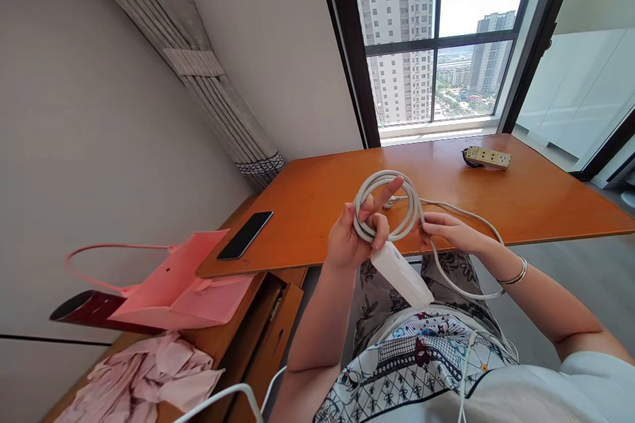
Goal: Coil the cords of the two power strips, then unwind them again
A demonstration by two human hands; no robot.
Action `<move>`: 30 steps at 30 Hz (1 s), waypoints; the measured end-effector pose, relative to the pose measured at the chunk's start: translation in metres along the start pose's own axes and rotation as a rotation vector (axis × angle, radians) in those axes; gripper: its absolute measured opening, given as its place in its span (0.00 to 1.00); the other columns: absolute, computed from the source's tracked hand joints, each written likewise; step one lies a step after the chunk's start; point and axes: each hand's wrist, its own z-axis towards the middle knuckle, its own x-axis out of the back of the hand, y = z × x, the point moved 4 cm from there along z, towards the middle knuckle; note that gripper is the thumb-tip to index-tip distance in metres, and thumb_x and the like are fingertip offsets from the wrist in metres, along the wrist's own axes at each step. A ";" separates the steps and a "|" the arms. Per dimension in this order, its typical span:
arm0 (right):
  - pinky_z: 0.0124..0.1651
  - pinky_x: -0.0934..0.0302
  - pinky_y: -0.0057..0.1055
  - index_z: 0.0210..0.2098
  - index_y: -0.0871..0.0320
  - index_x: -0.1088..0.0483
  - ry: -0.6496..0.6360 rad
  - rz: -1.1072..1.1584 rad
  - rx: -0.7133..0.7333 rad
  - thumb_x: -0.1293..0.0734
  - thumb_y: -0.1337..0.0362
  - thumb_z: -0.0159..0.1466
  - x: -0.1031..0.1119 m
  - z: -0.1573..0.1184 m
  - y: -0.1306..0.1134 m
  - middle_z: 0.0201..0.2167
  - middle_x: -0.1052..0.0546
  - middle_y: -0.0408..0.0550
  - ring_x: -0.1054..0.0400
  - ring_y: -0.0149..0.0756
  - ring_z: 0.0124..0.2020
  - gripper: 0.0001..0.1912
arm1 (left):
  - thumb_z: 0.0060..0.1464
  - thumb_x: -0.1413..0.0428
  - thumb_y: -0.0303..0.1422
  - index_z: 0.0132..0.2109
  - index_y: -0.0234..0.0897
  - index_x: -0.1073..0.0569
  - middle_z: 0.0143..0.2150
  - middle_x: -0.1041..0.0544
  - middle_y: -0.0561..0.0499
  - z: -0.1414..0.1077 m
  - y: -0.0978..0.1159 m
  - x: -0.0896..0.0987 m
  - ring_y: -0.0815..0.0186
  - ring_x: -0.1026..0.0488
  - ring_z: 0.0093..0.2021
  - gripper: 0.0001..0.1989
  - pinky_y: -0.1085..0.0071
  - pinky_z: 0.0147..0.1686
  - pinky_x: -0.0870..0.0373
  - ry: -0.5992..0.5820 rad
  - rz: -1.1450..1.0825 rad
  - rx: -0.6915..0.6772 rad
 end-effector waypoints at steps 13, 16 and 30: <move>0.29 0.48 0.29 0.46 0.58 0.27 0.153 -1.433 0.235 0.41 0.66 0.72 -0.009 -0.061 -0.035 0.31 0.22 0.47 0.29 0.32 0.28 0.11 | 0.51 0.36 0.53 0.28 0.39 0.33 0.65 0.28 0.48 0.008 0.018 0.020 0.50 0.37 0.70 0.24 0.55 0.58 0.28 0.286 0.282 -0.331; 0.29 0.48 0.29 0.43 0.59 0.25 0.224 -1.474 0.597 0.42 0.66 0.73 -0.020 -0.067 -0.064 0.26 0.26 0.44 0.34 0.28 0.24 0.13 | 0.52 0.36 0.52 0.29 0.38 0.32 0.68 0.31 0.46 0.010 0.012 0.022 0.48 0.38 0.71 0.23 0.53 0.60 0.29 0.263 0.310 -0.307; 0.34 0.41 0.28 0.52 0.56 0.23 0.356 -1.067 0.757 0.38 0.55 0.73 -0.012 -0.008 -0.124 0.36 0.28 0.47 0.35 0.30 0.32 0.17 | 0.65 0.55 0.57 0.36 0.38 0.35 0.18 0.25 0.53 -0.006 -0.047 -0.016 0.72 0.38 0.12 0.26 0.77 0.14 0.46 -0.338 0.261 0.176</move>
